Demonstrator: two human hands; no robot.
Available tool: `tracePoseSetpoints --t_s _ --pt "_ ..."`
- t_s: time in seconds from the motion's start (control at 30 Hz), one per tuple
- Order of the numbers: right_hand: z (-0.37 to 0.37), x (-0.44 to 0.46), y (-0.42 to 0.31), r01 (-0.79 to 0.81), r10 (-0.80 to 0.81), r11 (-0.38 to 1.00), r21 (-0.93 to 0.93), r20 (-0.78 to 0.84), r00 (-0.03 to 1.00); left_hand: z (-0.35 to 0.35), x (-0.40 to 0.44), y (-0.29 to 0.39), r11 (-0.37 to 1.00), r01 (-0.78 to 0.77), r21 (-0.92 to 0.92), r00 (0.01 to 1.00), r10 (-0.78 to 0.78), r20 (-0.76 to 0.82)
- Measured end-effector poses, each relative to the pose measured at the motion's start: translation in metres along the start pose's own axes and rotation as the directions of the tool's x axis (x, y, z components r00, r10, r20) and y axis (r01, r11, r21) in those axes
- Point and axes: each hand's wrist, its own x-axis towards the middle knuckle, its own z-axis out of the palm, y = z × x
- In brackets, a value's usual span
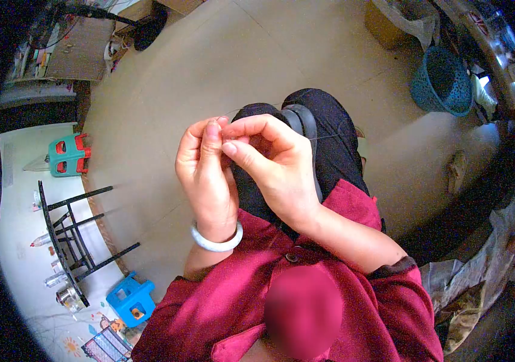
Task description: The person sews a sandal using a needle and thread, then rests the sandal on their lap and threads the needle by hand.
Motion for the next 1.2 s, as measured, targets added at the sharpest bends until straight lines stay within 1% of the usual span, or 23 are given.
tracePoseSetpoints --t_s 0.1,0.17,0.23,0.27,0.3,0.33,0.37,0.4,0.47,0.5,0.57,0.6,0.63,0.7,0.8,0.87,0.9,0.97,1.07,1.1,1.13,1.17,1.2 --pt "-0.004 0.002 0.008 0.040 -0.041 0.996 0.081 0.014 0.999 0.003 -0.003 -0.005 1.000 -0.014 0.004 1.000 0.014 -0.017" --pt "-0.005 0.003 0.007 -0.047 0.049 0.985 0.167 -0.008 0.999 0.005 -0.004 -0.005 0.999 0.034 -0.039 0.999 -0.034 -0.011" --pt "-0.008 0.007 0.008 0.052 -0.054 0.980 0.190 0.004 0.999 0.005 -0.001 -0.004 0.999 0.036 0.002 0.999 -0.036 0.010" --pt "-0.011 0.009 0.002 0.226 -0.228 0.973 -0.039 -0.080 0.970 0.004 0.000 -0.004 0.998 0.036 0.044 0.999 -0.037 0.029" --pt "-0.021 0.017 -0.003 0.403 -0.405 0.910 -0.093 0.004 0.914 0.002 0.002 -0.001 0.998 0.036 0.045 0.999 -0.037 0.028" --pt "-0.027 0.016 -0.015 0.449 -0.452 0.855 -0.258 0.052 0.891 -0.002 0.004 0.005 0.989 0.025 0.144 0.996 -0.037 0.077" --pt "-0.030 0.017 -0.030 0.485 -0.487 0.771 -0.412 0.109 0.866 -0.005 0.007 0.009 0.970 0.012 0.241 0.991 -0.043 0.124" --pt "-0.034 0.020 -0.044 0.562 -0.478 0.614 -0.555 0.306 0.824 -0.008 0.010 0.013 0.948 -0.016 0.318 0.985 -0.039 0.167" --pt "-0.037 0.025 -0.049 0.596 -0.322 0.581 -0.555 0.516 0.794 -0.007 0.012 0.027 0.954 0.056 0.296 0.976 -0.114 0.184" --pt "-0.041 0.027 -0.042 0.541 -0.255 0.700 -0.466 0.545 0.799 -0.007 0.013 0.032 0.953 0.128 0.276 0.960 -0.189 0.209" --pt "-0.041 0.026 -0.037 0.332 -0.069 0.846 -0.418 0.532 0.844 -0.009 0.015 0.036 0.960 0.137 0.242 0.945 -0.200 0.259" --pt "-0.040 0.024 -0.029 0.202 -0.028 0.931 -0.304 0.492 0.870 -0.010 0.016 0.038 0.960 0.188 0.206 0.930 -0.242 0.277" --pt "-0.042 0.022 -0.031 0.203 -0.032 0.933 -0.298 0.492 0.870 -0.011 0.016 0.040 0.956 0.239 0.171 0.913 -0.281 0.296" --pt "-0.044 0.018 -0.041 -0.169 0.192 0.981 -0.095 0.358 0.914 -0.016 0.017 0.038 0.954 0.253 0.160 0.898 -0.293 0.328" --pt "-0.051 0.023 -0.026 -0.108 0.090 0.993 0.048 0.277 0.957 -0.024 0.022 0.028 0.928 0.341 -0.151 0.830 -0.222 0.511" --pt "-0.053 0.025 -0.023 -0.088 0.071 0.995 0.054 0.265 0.962 -0.014 0.016 0.025 0.927 0.316 -0.204 0.867 -0.195 0.458" --pt "-0.053 0.024 -0.021 -0.119 0.099 0.991 0.068 0.243 0.965 -0.010 0.014 0.025 0.922 0.288 -0.260 0.902 -0.169 0.398" --pt "-0.053 0.023 -0.017 -0.146 0.125 0.986 0.083 0.225 0.966 -0.012 0.017 0.020 0.920 0.259 -0.294 0.892 -0.112 0.438" --pt "-0.053 0.018 -0.016 -0.275 0.260 0.961 0.024 0.248 0.933 -0.013 0.017 0.015 0.847 0.373 -0.379 0.819 -0.108 0.564" --pt "-0.052 0.018 -0.014 -0.128 0.137 0.991 -0.048 0.285 0.949 -0.013 0.017 0.015 0.848 0.372 -0.378 0.819 -0.109 0.564" --pt "-0.054 0.020 -0.013 0.132 -0.069 0.951 -0.279 0.224 0.972 -0.013 0.018 0.016 0.887 0.322 -0.331 0.829 -0.096 0.550" --pt "-0.057 0.022 -0.013 0.348 -0.278 0.793 -0.500 0.213 0.937 -0.013 0.017 0.016 0.920 0.272 -0.281 0.840 -0.085 0.536" --pt "-0.057 0.023 -0.022 0.375 -0.384 0.715 -0.589 0.117 0.916 -0.013 0.016 0.019 0.940 0.261 -0.221 0.857 -0.120 0.502"
